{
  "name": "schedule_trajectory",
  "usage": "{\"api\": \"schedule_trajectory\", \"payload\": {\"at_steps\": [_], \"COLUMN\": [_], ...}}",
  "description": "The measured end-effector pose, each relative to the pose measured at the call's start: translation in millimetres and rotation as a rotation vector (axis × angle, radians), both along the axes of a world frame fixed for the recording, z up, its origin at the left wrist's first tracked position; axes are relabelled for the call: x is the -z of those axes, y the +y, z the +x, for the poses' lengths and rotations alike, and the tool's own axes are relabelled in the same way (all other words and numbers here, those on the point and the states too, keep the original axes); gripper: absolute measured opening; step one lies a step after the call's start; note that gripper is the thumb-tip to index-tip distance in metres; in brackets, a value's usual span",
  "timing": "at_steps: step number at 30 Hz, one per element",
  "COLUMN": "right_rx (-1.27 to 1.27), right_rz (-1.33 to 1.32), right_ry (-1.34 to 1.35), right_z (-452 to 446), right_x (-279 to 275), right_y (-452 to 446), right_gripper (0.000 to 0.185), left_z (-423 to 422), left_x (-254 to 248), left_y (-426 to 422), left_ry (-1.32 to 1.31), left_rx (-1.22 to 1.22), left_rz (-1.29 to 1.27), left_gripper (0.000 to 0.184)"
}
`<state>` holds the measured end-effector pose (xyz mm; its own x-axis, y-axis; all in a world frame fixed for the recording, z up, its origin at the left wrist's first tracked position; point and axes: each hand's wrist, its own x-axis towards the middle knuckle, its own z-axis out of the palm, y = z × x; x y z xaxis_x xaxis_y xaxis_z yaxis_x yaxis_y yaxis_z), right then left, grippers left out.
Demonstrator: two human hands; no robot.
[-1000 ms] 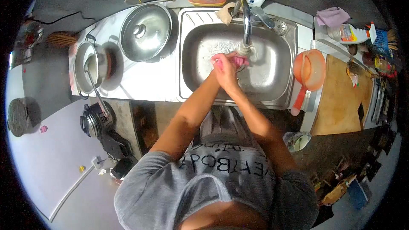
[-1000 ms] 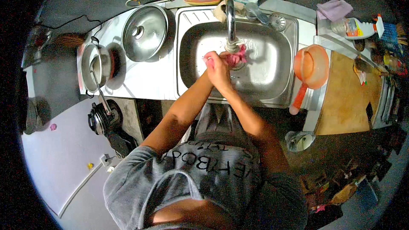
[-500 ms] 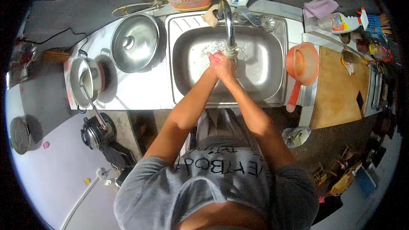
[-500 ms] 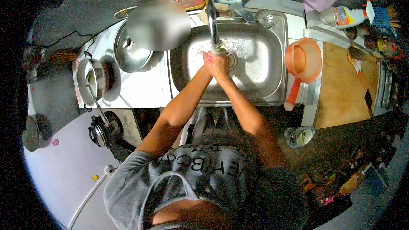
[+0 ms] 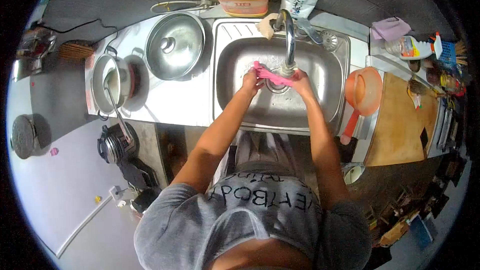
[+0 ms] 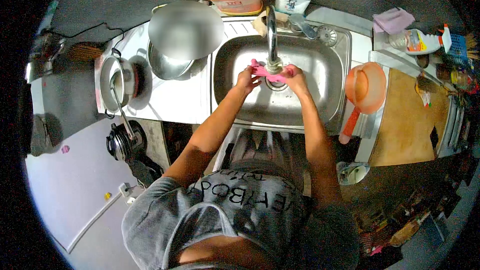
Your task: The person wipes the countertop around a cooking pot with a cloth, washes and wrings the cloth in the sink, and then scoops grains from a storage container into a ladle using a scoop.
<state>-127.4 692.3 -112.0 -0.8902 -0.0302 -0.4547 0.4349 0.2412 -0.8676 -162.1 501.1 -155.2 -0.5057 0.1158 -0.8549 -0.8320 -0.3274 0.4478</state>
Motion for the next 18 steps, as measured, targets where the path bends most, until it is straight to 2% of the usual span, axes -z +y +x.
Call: {"api": "schedule_trajectory", "payload": {"at_steps": [1, 2, 3, 4, 5, 6, 7, 8, 9, 10, 12, 14, 16, 18], "right_rx": [0.132, 0.263, 0.239, 0.228, -0.044, -0.320, -0.342, -0.356, -0.287, -0.229, -0.112, -0.033, -0.034, -0.055], "right_rz": [0.023, 0.044, 0.113, 0.109, 0.395, 0.677, 0.726, 0.723, 0.580, 0.430, 0.188, -0.048, -0.383, -0.450], "right_ry": [0.081, 0.163, 0.053, 0.051, 0.042, 0.033, 0.010, 0.021, 0.028, 0.031, -0.089, -0.081, -0.149, -0.140], "right_z": [2.5, 3.2, 1.5, 0.3, -3.8, -6.7, -7.9, -8.8, -10.3, -10.9, -9.2, -6.8, -2.1, -2.7], "right_x": [-3.5, -7.2, -23.0, -41.8, -60.2, -68.6, -68.3, -60.9, -45.9, -29.2, 2.3, -31.4, 1.0, 0.3], "right_y": [-3.6, -5.9, -6.3, -8.7, -12.3, -15.9, -16.8, -13.5, -7.9, -3.9, 4.8, -4.5, 0.5, -7.2], "right_gripper": [0.011, 0.011, 0.018, 0.018, 0.025, 0.032, 0.044, 0.044, 0.035, 0.027, 0.027, 0.027, 0.026, 0.025], "left_z": [-0.6, -0.2, 2.4, 3.5, -1.1, -4.6, -6.9, -12.2, -14.4, -16.3, -14.5, -17.0, -18.7, -21.5], "left_x": [-6.3, -2.0, 10.6, 17.9, 17.7, 9.8, -4.3, -18.7, -27.9, -48.5, -33.3, -54.0, -56.5, -52.3], "left_y": [5.3, 7.2, 6.5, 3.7, -0.6, -4.0, -6.8, -10.2, -10.6, -13.8, -9.9, -10.6, -13.2, -17.1], "left_ry": [-0.018, -0.019, 0.209, 0.437, 0.564, 0.561, 0.594, 0.631, 0.621, 0.634, 0.642, 0.485, 0.566, 0.691], "left_rx": [0.057, 0.047, 0.080, 0.115, 0.204, 0.194, 0.265, 0.332, 0.321, 0.423, 0.288, 0.268, 0.184, 0.157], "left_rz": [-0.182, -0.184, -0.345, -0.507, -0.674, -0.680, -0.722, -0.768, -0.765, -0.857, -1.074, -1.036, -0.969, -0.851], "left_gripper": [0.039, 0.039, 0.039, 0.038, 0.044, 0.044, 0.045, 0.046, 0.049, 0.047, 0.046, 0.045, 0.047, 0.048]}}
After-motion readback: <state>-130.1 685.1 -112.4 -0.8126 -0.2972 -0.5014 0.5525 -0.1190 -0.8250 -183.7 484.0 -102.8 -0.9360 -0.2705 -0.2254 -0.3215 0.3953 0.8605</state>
